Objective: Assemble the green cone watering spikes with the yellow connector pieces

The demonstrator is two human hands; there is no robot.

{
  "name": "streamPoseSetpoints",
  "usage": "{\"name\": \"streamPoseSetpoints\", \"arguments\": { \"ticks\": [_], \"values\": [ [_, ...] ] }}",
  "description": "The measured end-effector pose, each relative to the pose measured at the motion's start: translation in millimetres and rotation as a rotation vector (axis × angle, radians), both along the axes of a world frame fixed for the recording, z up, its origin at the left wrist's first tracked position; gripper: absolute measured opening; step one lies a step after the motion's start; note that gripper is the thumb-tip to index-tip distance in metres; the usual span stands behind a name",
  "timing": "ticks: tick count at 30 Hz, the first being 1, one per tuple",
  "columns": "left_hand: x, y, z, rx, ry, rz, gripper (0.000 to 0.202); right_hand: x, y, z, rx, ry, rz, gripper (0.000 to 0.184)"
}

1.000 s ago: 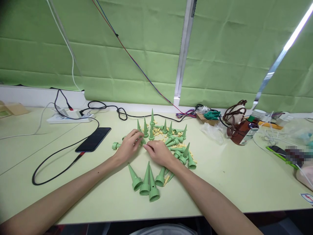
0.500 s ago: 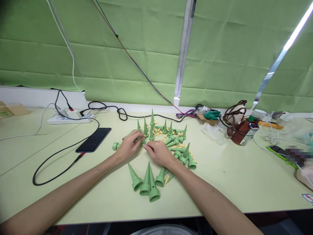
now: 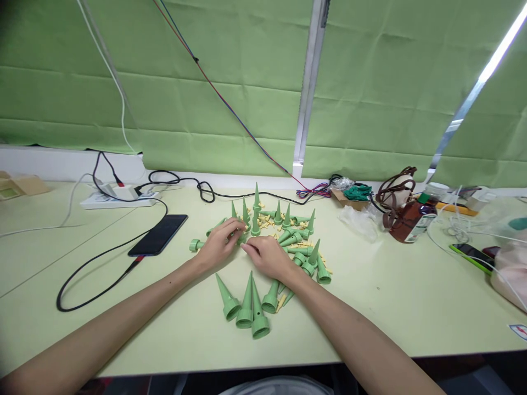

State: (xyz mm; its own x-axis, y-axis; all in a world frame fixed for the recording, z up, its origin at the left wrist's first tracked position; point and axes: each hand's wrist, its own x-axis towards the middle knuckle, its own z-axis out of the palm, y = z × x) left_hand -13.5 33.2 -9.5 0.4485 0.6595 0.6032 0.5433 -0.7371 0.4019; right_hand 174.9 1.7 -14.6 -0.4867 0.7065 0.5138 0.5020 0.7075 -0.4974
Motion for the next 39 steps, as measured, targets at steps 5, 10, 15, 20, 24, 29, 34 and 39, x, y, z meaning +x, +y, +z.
{"name": "streamPoseSetpoints", "arguments": {
  "ticks": [5,10,15,20,24,29,34,39],
  "values": [
    [0.6,4.2,-1.3,-0.003,0.011,0.014,0.024,0.2,0.1,0.0,0.002,-0.007,-0.001,0.036],
    [-0.3,-0.4,0.7,-0.049,0.04,0.065,0.019,0.0,0.1,0.6,-0.005,-0.025,-0.011,0.035],
    [0.5,-8.6,6.8,-0.038,0.083,0.132,0.009,0.2,-0.9,1.8,-0.001,-0.04,-0.013,0.034],
    [3.0,-13.0,11.3,-0.013,0.18,0.239,0.011,0.3,-0.8,1.3,-0.008,-0.048,-0.021,0.034],
    [3.1,-12.1,10.8,-0.024,0.26,0.269,0.019,0.0,-0.8,1.2,-0.022,-0.045,-0.016,0.034],
    [1.4,-8.3,6.1,-0.032,0.305,0.309,0.018,-0.1,-1.0,1.5,-0.018,-0.043,-0.009,0.034],
    [1.2,-6.0,3.4,-0.025,0.323,0.306,0.015,0.3,-0.8,0.4,-0.011,-0.055,-0.015,0.035],
    [2.1,-4.7,2.7,-0.033,0.323,0.265,0.015,0.0,-0.2,-0.5,-0.008,-0.066,-0.019,0.034]
  ]
}}
